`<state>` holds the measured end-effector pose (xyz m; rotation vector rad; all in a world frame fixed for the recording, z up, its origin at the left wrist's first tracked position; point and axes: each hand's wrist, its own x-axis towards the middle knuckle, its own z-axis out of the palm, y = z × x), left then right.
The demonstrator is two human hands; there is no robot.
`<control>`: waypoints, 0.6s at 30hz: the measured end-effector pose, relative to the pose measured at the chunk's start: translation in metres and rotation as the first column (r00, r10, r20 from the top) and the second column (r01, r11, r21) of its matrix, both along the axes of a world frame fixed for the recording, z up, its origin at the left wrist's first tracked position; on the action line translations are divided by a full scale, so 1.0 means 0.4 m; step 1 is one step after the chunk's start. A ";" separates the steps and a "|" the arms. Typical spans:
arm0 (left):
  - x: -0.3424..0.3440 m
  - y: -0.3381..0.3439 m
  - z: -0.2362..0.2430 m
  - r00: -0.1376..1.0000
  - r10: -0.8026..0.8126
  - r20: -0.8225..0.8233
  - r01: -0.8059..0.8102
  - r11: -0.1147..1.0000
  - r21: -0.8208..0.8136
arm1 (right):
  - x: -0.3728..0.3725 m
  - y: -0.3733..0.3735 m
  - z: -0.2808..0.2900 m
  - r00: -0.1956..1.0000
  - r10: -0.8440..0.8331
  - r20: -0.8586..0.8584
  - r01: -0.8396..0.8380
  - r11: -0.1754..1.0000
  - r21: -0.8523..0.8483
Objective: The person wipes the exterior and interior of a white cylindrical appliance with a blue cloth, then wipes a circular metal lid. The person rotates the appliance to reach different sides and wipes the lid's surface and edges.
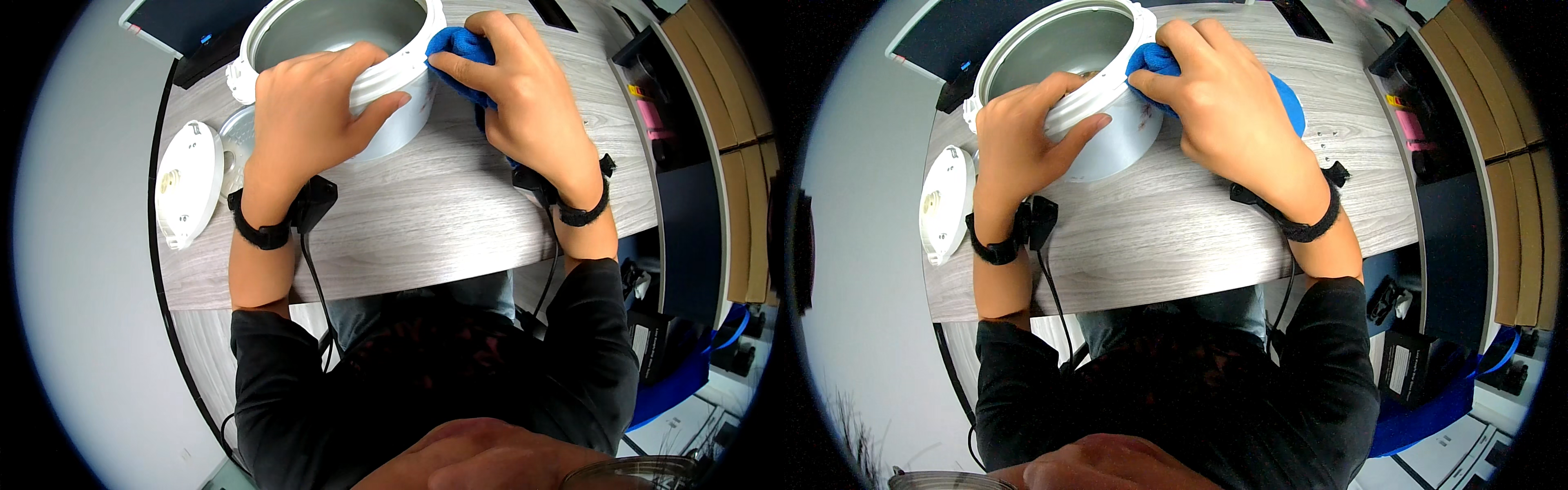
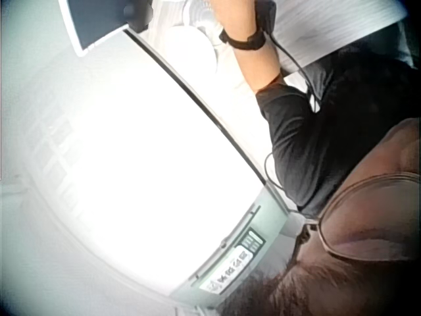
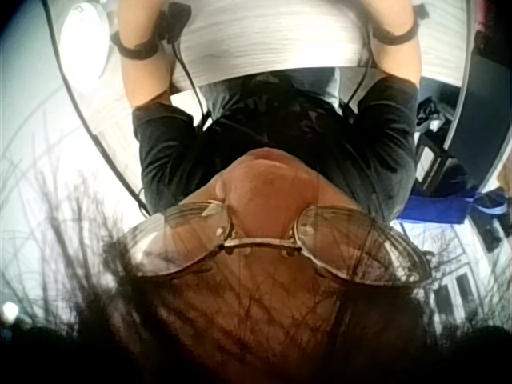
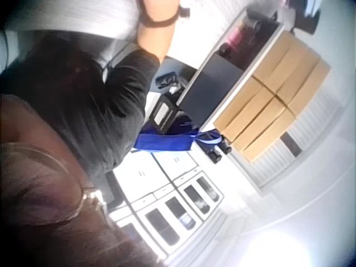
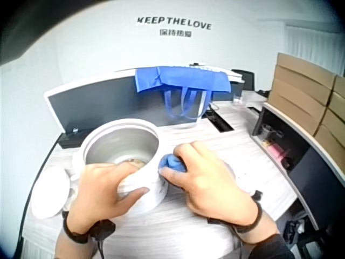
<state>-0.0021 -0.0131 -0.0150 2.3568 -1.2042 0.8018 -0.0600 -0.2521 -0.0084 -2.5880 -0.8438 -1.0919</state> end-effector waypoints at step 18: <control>0.003 -0.016 -0.024 0.995 0.038 0.097 -0.034 0.999 -0.042 | -0.019 0.032 -0.010 0.992 0.035 -0.117 -0.027 0.997 0.071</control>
